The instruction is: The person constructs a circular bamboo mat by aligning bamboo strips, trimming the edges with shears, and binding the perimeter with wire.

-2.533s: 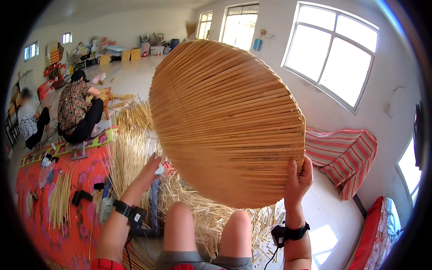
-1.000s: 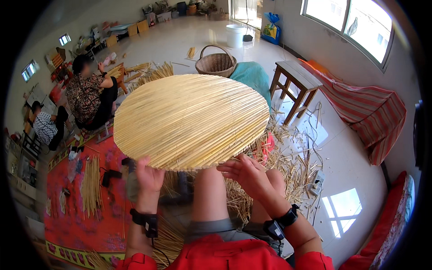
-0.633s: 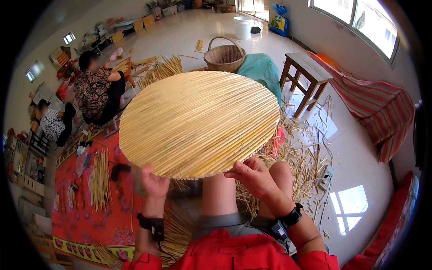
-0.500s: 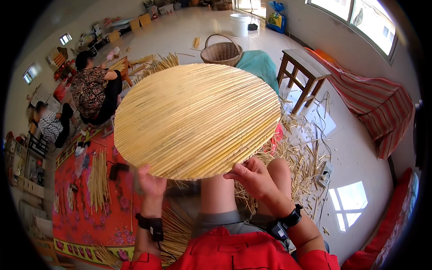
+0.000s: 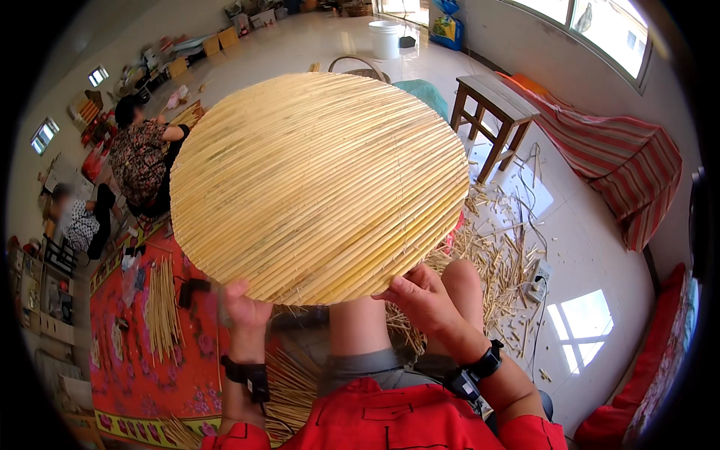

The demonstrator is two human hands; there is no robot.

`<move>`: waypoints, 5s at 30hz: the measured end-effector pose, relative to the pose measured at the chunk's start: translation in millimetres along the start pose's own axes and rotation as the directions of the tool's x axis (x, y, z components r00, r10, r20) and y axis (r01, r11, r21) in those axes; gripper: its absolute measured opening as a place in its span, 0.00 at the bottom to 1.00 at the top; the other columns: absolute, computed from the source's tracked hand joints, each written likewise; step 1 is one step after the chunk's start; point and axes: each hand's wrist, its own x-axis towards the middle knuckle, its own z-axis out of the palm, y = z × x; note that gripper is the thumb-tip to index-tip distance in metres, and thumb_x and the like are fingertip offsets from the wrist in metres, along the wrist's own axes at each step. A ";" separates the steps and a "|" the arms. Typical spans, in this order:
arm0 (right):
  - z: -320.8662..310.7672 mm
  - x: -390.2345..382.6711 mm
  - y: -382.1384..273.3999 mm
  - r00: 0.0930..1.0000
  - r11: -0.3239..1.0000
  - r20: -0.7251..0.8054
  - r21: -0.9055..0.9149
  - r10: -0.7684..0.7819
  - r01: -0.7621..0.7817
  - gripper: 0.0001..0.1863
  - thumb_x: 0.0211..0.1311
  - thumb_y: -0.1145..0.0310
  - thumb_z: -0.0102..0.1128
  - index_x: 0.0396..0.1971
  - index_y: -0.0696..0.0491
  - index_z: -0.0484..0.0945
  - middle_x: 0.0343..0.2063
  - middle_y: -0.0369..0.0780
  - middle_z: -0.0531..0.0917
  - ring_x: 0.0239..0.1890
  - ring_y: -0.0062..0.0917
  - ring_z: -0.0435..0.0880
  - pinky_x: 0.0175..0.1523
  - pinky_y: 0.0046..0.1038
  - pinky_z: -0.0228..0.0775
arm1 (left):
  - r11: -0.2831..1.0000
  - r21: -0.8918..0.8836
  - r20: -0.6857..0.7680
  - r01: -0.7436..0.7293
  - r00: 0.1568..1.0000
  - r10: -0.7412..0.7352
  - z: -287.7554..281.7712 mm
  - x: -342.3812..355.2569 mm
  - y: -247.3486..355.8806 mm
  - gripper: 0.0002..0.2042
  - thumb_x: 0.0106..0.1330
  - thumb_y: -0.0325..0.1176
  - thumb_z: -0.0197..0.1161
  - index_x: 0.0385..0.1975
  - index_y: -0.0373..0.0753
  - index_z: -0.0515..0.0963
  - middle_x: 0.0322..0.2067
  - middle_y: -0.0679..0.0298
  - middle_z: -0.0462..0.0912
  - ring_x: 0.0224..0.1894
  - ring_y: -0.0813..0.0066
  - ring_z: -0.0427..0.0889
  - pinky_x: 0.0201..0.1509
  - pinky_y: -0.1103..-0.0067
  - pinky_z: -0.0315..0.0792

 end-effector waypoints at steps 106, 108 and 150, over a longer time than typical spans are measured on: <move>-100.2 -18.8 32.8 0.898 0.816 -0.428 -0.480 0.102 -0.322 0.12 0.60 0.77 0.60 0.43 0.63 0.74 0.32 0.38 0.82 0.35 0.16 0.80 0.42 0.20 0.75 | -0.268 0.837 0.225 -0.478 0.745 -0.628 -3.8 -31.2 -117.3 0.39 0.57 0.54 0.64 0.69 0.54 0.57 0.72 0.55 0.41 0.74 0.53 0.39 0.72 0.51 0.37; -101.1 -18.6 32.3 0.897 0.812 -0.429 -0.481 0.111 -0.331 0.12 0.61 0.77 0.60 0.43 0.63 0.74 0.33 0.38 0.82 0.36 0.16 0.80 0.42 0.20 0.75 | -0.264 0.840 0.219 -0.474 0.742 -0.634 -3.6 -31.0 -117.4 0.38 0.58 0.55 0.63 0.69 0.52 0.58 0.73 0.55 0.40 0.74 0.53 0.37 0.73 0.51 0.36; -100.4 -22.4 42.4 0.922 0.760 -0.388 -0.603 -0.013 -0.243 0.27 0.59 0.77 0.63 0.60 0.59 0.70 0.37 0.36 0.84 0.36 0.12 0.79 0.43 0.18 0.75 | -0.309 0.824 0.199 -0.475 0.753 -0.628 -7.3 -32.5 -119.5 0.40 0.59 0.55 0.63 0.70 0.56 0.53 0.73 0.55 0.38 0.74 0.54 0.38 0.72 0.49 0.36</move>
